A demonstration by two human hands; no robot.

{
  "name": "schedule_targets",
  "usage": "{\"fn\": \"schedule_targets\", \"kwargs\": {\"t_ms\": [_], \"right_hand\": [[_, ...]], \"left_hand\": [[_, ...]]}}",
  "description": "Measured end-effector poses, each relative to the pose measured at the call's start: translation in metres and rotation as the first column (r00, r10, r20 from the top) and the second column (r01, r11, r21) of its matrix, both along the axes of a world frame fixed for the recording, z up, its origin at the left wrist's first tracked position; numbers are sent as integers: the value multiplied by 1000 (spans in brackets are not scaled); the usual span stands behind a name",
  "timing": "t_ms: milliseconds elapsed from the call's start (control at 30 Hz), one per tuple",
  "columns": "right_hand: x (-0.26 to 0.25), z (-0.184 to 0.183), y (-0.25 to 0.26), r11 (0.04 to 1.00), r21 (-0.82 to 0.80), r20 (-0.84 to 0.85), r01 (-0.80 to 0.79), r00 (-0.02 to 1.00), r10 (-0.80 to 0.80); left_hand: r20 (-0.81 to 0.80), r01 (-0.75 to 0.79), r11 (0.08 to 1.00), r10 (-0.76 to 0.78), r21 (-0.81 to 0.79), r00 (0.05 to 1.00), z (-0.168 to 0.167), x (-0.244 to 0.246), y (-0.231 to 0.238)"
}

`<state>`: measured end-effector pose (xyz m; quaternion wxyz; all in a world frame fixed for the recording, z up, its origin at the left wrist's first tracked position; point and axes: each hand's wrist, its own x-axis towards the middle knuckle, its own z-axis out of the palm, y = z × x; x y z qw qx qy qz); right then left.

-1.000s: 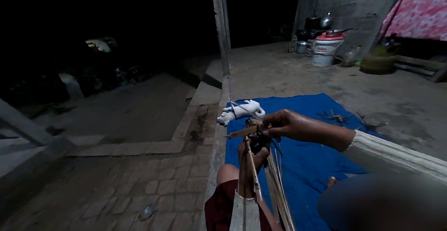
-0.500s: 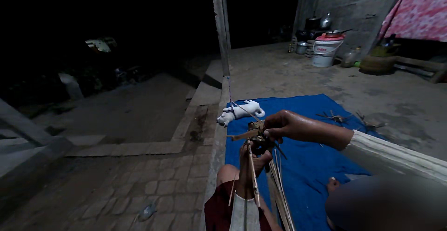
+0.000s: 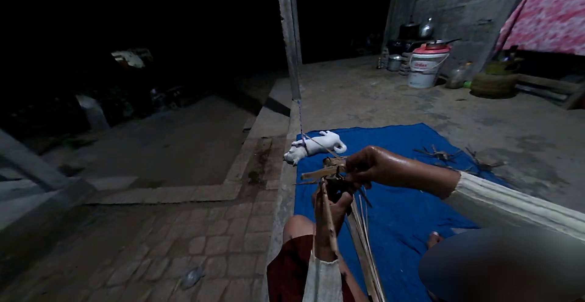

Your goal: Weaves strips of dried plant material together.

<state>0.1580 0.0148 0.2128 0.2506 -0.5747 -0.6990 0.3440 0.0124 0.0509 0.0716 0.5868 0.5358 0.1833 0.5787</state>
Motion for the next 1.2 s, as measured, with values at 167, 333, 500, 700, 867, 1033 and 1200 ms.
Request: {"fn": "schedule_targets", "kwargs": {"t_ms": [167, 333, 500, 700, 867, 1033, 1200], "right_hand": [[0, 3, -1, 1000, -18, -33, 15, 999, -15], [3, 1, -1, 993, 111, 51, -43, 998, 37], [1, 4, -3, 984, 172, -2, -47, 999, 48], [-1, 2, -2, 981, 177, 97, -83, 993, 67], [6, -1, 2, 993, 116, -27, -35, 999, 39], [2, -8, 3, 993, 23, -136, -114, 984, 116], [-2, -12, 3, 989, 51, -128, -138, 981, 144]], "left_hand": [[54, -8, 1000, 8, -7, 999, 0, 0, 0], [79, -45, 997, 50, -58, 996, 5, 2, -3], [56, -160, 986, 157, 45, 986, 8, 2, -3], [199, -75, 997, 72, 12, 977, 2, -1, -3], [282, -86, 983, 38, 159, 959, -5, -6, 8], [234, -146, 977, 107, 158, 966, 4, -10, -3], [265, -146, 985, 117, 93, 957, 1, -11, 2]]}}
